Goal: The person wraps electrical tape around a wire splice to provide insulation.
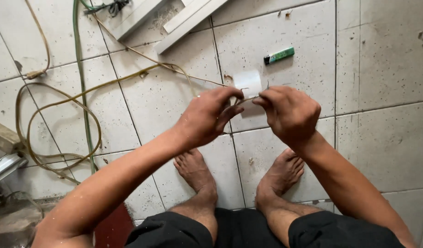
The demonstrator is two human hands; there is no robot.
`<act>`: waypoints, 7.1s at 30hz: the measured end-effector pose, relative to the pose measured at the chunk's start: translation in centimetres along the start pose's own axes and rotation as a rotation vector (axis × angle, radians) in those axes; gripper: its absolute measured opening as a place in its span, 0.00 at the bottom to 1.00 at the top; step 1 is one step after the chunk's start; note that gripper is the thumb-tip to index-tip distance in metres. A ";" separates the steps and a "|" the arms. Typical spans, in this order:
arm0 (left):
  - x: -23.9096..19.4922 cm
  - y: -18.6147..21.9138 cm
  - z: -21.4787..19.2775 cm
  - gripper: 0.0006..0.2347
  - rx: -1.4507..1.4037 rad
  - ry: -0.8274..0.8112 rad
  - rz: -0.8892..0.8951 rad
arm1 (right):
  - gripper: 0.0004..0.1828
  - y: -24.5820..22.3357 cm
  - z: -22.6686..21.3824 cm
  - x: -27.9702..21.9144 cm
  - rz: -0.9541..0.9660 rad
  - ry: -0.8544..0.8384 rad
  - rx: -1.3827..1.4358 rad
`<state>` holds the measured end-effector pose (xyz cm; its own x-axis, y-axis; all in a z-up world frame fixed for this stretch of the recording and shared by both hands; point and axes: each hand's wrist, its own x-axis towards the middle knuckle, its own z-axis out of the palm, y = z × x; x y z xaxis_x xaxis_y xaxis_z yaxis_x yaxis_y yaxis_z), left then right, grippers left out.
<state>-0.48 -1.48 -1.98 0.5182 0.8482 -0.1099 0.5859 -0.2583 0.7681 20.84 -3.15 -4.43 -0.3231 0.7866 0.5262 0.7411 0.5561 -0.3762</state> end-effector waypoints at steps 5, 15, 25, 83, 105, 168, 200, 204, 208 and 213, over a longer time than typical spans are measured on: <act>0.0 -0.8 -0.7 0.22 -0.312 -0.168 -0.305 | 0.02 -1.9 -1.0 0.3 0.526 -0.115 0.512; 1.0 -0.8 0.8 0.13 -0.402 -0.272 -0.763 | 0.22 -1.9 -0.8 -0.9 1.135 -0.328 0.913; 0.1 -1.7 1.7 0.15 -0.401 -0.286 -0.768 | 0.15 -1.2 1.4 -3.2 1.560 -0.472 1.069; 7.6 -2.4 -3.3 0.07 -0.407 0.121 -0.468 | 0.11 4.1 -0.7 7.3 0.987 -0.416 0.782; 4.8 4.7 -7.4 0.03 -0.676 0.490 0.196 | 0.12 2.7 -4.2 4.2 0.437 0.269 0.797; 6.0 3.0 -5.6 0.03 -0.590 0.362 -0.182 | 0.06 1.0 -4.7 8.0 0.725 -0.023 0.681; 3.0 -0.3 0.4 0.03 -0.276 0.399 0.084 | 0.09 -0.9 -2.9 3.3 0.655 -0.086 0.644; 2.3 0.1 1.4 0.02 -0.340 0.382 -0.024 | 0.09 -1.0 -2.6 3.1 0.966 -0.192 0.754; 1.2 0.5 1.8 0.01 -0.221 0.342 -0.077 | 0.06 -1.1 -2.2 1.6 1.059 -0.274 0.863; 0.9 0.6 2.8 0.02 -0.127 0.281 -0.032 | 0.07 -0.4 -1.9 0.4 0.704 -0.268 0.784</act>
<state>2.05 -2.17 -3.39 0.2978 0.9542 0.0300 0.5076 -0.1849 0.8415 21.54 -3.56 -2.60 -0.1613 0.9760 -0.1461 0.2596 -0.1009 -0.9604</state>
